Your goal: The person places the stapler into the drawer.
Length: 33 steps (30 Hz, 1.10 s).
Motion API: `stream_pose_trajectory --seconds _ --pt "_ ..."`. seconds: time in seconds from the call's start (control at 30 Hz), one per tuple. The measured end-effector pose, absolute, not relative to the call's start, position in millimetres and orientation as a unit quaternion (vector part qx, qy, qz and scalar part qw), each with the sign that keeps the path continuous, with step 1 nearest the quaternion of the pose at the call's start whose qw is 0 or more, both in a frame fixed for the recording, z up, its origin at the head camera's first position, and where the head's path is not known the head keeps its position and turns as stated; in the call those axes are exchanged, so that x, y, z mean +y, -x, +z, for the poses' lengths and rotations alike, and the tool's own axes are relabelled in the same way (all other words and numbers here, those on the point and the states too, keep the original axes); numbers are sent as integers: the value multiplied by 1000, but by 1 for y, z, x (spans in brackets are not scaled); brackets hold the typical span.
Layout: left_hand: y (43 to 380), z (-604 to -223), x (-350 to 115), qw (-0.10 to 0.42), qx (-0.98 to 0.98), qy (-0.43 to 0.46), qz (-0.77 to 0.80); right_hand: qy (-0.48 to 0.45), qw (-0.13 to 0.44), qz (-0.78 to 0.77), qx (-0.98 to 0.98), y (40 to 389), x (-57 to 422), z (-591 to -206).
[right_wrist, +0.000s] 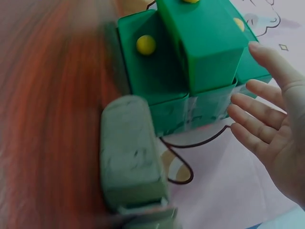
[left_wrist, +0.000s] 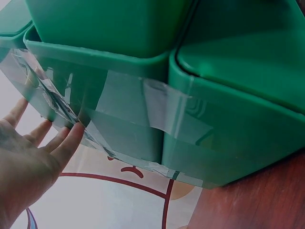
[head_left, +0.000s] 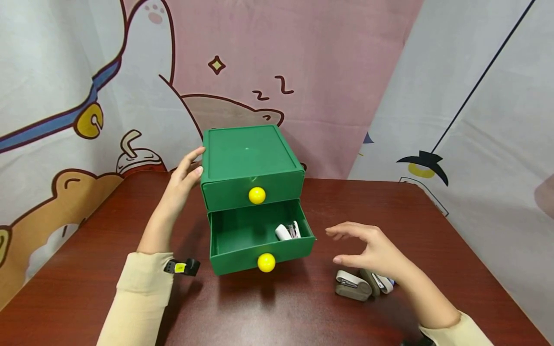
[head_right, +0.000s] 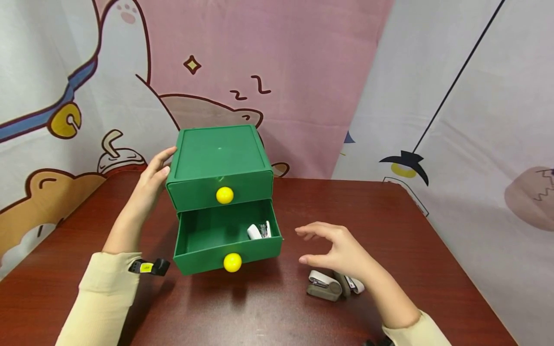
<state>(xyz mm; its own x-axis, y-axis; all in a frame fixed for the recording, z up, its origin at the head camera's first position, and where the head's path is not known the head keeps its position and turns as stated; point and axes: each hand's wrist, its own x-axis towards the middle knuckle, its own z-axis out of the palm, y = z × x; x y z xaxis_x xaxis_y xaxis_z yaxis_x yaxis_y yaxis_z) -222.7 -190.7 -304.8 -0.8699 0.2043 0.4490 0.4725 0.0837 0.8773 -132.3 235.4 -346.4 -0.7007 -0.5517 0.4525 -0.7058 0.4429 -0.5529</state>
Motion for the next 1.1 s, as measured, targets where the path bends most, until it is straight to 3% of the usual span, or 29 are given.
stream_pose_trajectory --seconds 0.23,0.57,1.1 --pt "223 -305 -191 105 -731 231 -634 -399 84 365 -837 131 248 -359" --pt "223 -306 -191 110 -731 233 -632 -385 13 376 -843 126 257 -368" --pt "224 -307 -192 108 -729 236 -633 -394 -15 359 -846 122 272 -386"
